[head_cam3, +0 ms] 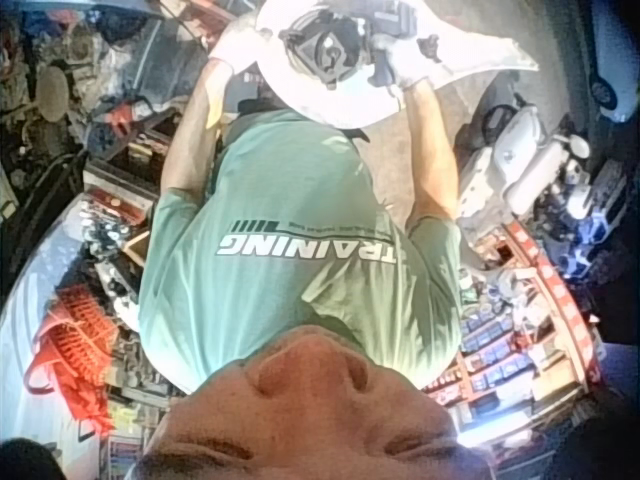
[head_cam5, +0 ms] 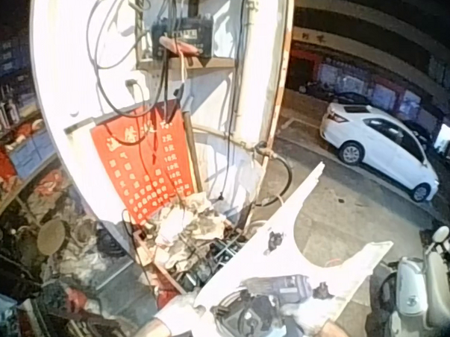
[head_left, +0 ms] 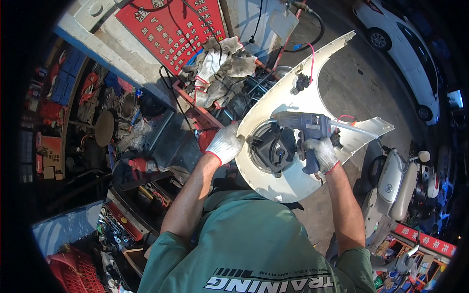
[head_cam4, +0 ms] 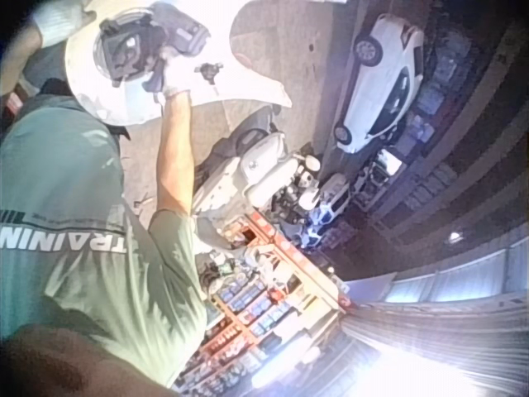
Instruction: The person aligns a headlight component onto a scooter fairing by hand and secures it by applying glue around its edges using a hot glue gun.
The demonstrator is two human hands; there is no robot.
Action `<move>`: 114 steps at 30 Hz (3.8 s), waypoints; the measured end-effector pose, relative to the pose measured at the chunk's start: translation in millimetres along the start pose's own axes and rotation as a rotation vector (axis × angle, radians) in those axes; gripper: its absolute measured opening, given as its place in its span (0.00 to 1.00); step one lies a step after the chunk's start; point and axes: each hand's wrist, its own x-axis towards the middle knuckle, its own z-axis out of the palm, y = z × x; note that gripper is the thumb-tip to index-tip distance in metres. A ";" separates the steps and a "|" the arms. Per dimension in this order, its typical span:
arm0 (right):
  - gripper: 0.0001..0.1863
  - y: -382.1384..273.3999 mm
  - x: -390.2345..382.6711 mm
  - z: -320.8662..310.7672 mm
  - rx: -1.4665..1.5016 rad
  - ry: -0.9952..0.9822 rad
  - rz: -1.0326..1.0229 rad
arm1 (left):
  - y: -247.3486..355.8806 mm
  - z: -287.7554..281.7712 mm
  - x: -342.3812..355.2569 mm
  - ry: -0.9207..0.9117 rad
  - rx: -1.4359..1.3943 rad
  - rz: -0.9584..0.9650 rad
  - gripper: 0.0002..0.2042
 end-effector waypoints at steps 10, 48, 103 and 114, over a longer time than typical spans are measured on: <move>0.16 -11.9 -4.5 1.9 0.041 -0.002 -0.022 | 5.4 -2.0 -2.0 0.001 -0.020 0.014 0.19; 0.15 -1.1 10.8 -37.1 -0.789 -0.222 -0.401 | 1.3 -1.1 -1.6 0.019 -0.002 0.064 0.18; 0.20 -30.0 -1.1 -4.2 -0.299 -0.047 -0.076 | 14.4 -9.3 -4.5 -0.009 -0.007 0.073 0.17; 0.14 -33.0 -2.0 10.8 -0.264 -0.051 -0.046 | 2.2 -2.7 -0.9 0.019 0.042 0.041 0.17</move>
